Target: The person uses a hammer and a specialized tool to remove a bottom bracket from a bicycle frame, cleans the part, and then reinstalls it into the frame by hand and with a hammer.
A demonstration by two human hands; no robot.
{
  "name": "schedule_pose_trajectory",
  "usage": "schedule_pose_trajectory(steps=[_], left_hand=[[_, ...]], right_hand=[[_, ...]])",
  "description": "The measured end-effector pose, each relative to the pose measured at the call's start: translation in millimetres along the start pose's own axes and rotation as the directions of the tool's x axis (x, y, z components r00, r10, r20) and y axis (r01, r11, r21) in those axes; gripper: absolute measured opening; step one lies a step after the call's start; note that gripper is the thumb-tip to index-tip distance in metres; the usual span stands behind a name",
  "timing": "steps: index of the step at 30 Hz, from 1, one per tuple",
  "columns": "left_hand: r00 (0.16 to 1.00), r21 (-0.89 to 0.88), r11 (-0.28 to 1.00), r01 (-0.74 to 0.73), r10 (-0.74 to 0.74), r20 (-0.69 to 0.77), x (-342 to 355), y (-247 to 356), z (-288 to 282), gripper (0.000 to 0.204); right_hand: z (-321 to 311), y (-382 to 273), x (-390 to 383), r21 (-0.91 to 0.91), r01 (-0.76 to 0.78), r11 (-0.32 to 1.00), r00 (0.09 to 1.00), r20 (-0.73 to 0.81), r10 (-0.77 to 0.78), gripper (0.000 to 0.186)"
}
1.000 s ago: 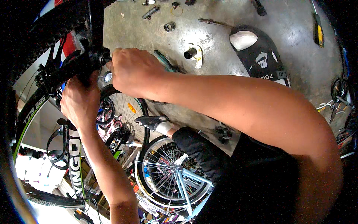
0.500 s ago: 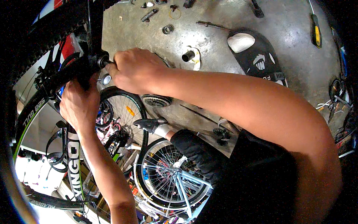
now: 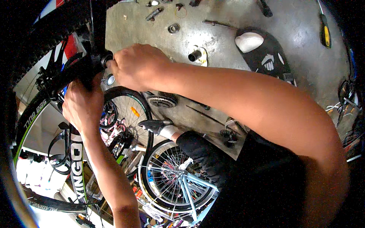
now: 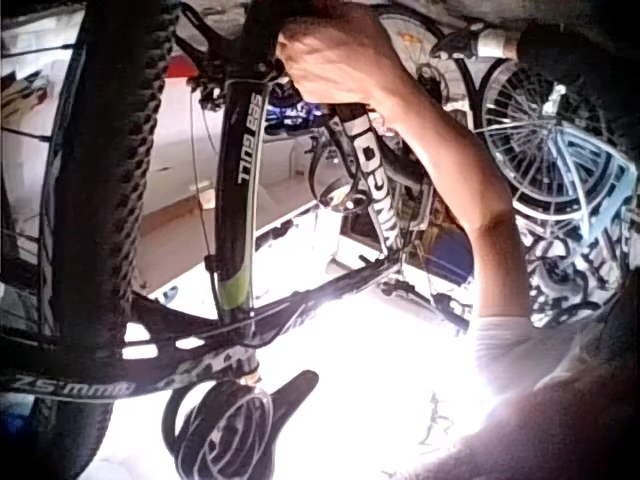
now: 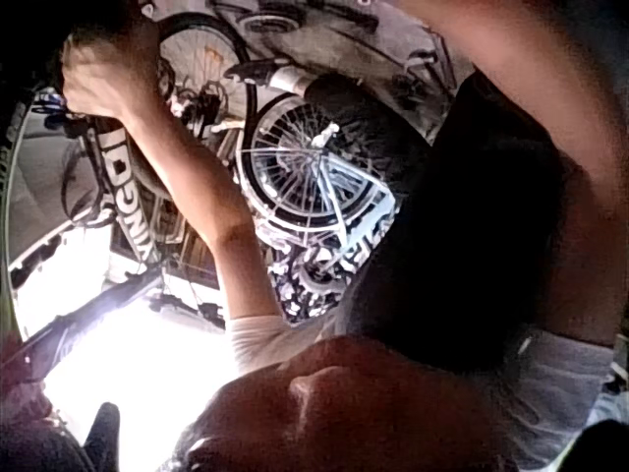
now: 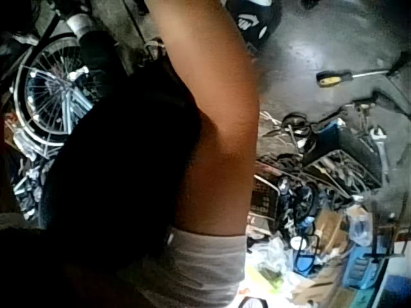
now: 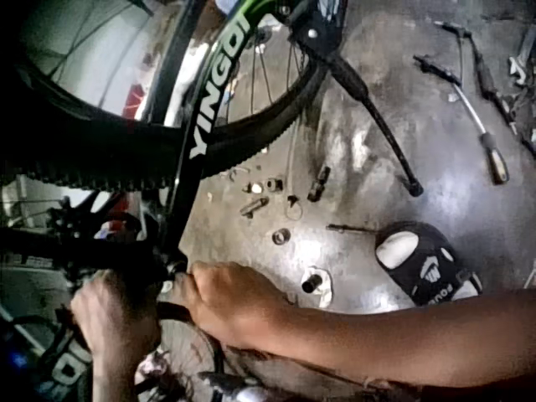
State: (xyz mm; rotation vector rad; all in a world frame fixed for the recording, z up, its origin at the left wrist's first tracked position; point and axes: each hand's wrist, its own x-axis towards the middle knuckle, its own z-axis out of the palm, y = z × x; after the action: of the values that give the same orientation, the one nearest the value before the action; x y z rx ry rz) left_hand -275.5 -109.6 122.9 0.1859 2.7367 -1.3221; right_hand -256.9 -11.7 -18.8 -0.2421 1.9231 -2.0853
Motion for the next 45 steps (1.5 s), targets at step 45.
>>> schedule_pose_trajectory(steps=[45], left_hand=[[1.0, -0.027, 1.0, 0.016, -0.015, 0.011, 1.5, 2.8, 1.5, 0.037]], right_hand=[[-10.7, -2.3, 7.6, -0.06, -0.13, 0.99, 0.988, 0.075, 0.134, 0.044]])
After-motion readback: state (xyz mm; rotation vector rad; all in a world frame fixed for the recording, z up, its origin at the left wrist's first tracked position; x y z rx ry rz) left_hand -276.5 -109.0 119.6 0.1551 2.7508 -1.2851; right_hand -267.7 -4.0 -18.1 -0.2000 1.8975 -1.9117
